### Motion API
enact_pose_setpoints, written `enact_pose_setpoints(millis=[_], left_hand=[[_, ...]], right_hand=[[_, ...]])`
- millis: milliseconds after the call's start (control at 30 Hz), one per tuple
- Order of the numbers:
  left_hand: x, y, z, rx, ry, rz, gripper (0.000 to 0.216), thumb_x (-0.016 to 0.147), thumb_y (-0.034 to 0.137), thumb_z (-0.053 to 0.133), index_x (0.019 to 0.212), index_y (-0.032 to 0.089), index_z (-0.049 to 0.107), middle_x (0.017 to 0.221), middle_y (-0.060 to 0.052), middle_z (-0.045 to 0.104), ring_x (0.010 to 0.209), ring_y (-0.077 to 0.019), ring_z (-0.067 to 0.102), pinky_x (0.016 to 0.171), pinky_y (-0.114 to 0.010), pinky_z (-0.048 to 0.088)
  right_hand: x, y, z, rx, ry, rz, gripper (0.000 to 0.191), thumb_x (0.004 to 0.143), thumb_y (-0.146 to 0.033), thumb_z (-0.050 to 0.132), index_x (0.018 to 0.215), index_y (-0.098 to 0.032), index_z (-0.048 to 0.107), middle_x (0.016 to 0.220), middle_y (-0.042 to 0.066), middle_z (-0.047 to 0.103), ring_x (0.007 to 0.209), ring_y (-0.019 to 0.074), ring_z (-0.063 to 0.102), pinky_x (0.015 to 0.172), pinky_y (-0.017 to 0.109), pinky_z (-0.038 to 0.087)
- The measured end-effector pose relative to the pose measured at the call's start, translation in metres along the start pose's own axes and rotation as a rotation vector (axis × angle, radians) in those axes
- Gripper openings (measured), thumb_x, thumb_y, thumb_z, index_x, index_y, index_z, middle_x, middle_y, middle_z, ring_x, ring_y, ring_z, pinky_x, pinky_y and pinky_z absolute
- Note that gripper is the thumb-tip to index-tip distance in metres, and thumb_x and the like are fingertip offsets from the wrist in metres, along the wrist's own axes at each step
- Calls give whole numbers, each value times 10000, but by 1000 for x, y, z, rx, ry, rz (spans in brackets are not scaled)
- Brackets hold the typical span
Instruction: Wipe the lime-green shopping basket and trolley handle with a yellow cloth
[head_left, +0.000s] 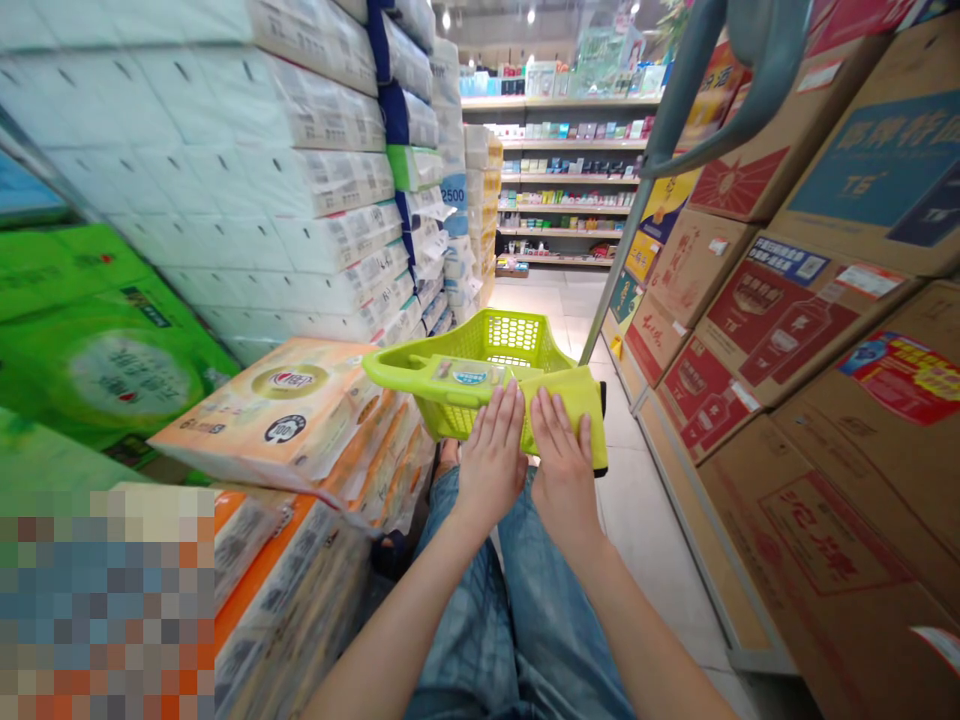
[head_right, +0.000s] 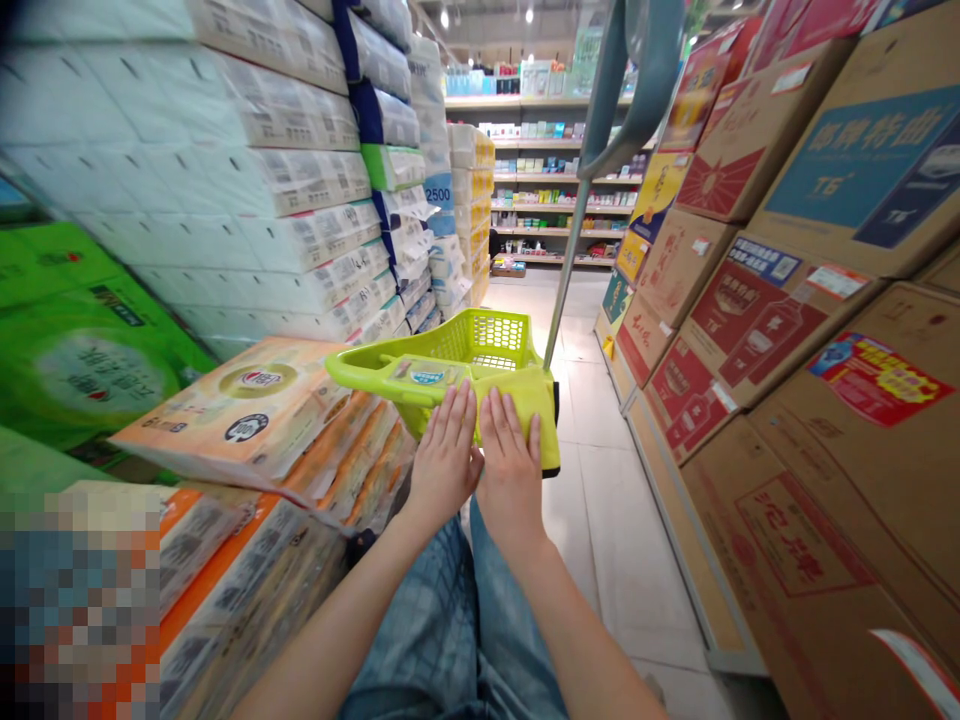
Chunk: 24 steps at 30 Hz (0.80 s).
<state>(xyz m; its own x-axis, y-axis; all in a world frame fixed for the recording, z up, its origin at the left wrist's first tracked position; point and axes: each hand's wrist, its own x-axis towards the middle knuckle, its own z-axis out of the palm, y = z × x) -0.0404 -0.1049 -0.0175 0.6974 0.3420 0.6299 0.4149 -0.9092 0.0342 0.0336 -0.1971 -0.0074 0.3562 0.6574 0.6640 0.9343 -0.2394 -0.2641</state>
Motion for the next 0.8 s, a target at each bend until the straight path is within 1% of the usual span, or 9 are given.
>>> enact_pose_setpoints(millis=[67,133,233,333,400,467,633,700,800], left_hand=[[0,1,0,-4,0,-5,789,817,122,448,1551,62,168,1634,-124,229,1532,-237,116,1216,-431,269],[1,2,-1,-7,-2,-8,786,824,120,439,1554,64,155,1633,-126,232,1532,-233,117,1213,-427,271],[1,3,-1,-3,-4,-15,787,830,116,431,1558,69,138,1632,-128,234,1531,-230,124,1213,-424,268],[1,3,-2,5,-10,-21,785,829,117,427,1559,70,142,1632,-127,232,1530,-229,126,1217,-418,259],[1,4,-2,7,-11,-24,789,825,120,435,1557,67,146,1631,-131,233,1530,-228,123,1216,-417,262],[1,4,-2,2,-9,-25,796,820,121,444,1556,67,146,1629,-138,235,1530,-232,127,1212,-427,274],[0,1,-2,-5,-2,-4,768,825,117,435,1546,65,177,1618,-148,267,1527,-237,136,1205,-448,297],[0,-1,-2,0,-4,5,766,822,111,435,1544,65,183,1616,-147,272,1527,-233,135,1208,-446,295],[-1,-1,-2,0,-8,12,788,810,111,447,1546,58,171,1628,-144,241,1529,-234,126,1220,-439,269]], right_hand=[[-6,10,-5,-1,-2,-10,741,864,-19,334,1569,-204,200,1564,101,398,1495,190,256,1229,527,125],[-10,22,-11,10,24,7,765,849,-2,321,1572,-215,194,1568,104,391,1496,189,253,1228,538,124],[-11,41,-19,44,70,85,823,798,23,314,1572,-228,192,1583,108,362,1498,197,245,1219,562,145],[-5,49,-23,57,75,143,855,766,32,312,1573,-221,187,1588,120,348,1496,204,251,1208,576,179],[-2,43,-22,34,73,151,853,767,33,312,1574,-209,180,1584,129,353,1496,209,251,1207,573,187],[0,31,-19,3,67,143,848,775,32,322,1577,-201,171,1581,129,360,1499,215,245,1212,565,181],[4,-6,-3,-8,-20,43,796,822,-5,351,1577,-185,170,1580,123,363,1496,213,257,1217,537,185],[5,-11,0,-4,-35,31,778,831,-18,356,1573,-173,184,1582,124,359,1496,209,257,1218,526,184],[4,-8,-1,-3,-40,23,757,842,-21,342,1569,-176,198,1585,113,357,1499,200,247,1221,521,173]])
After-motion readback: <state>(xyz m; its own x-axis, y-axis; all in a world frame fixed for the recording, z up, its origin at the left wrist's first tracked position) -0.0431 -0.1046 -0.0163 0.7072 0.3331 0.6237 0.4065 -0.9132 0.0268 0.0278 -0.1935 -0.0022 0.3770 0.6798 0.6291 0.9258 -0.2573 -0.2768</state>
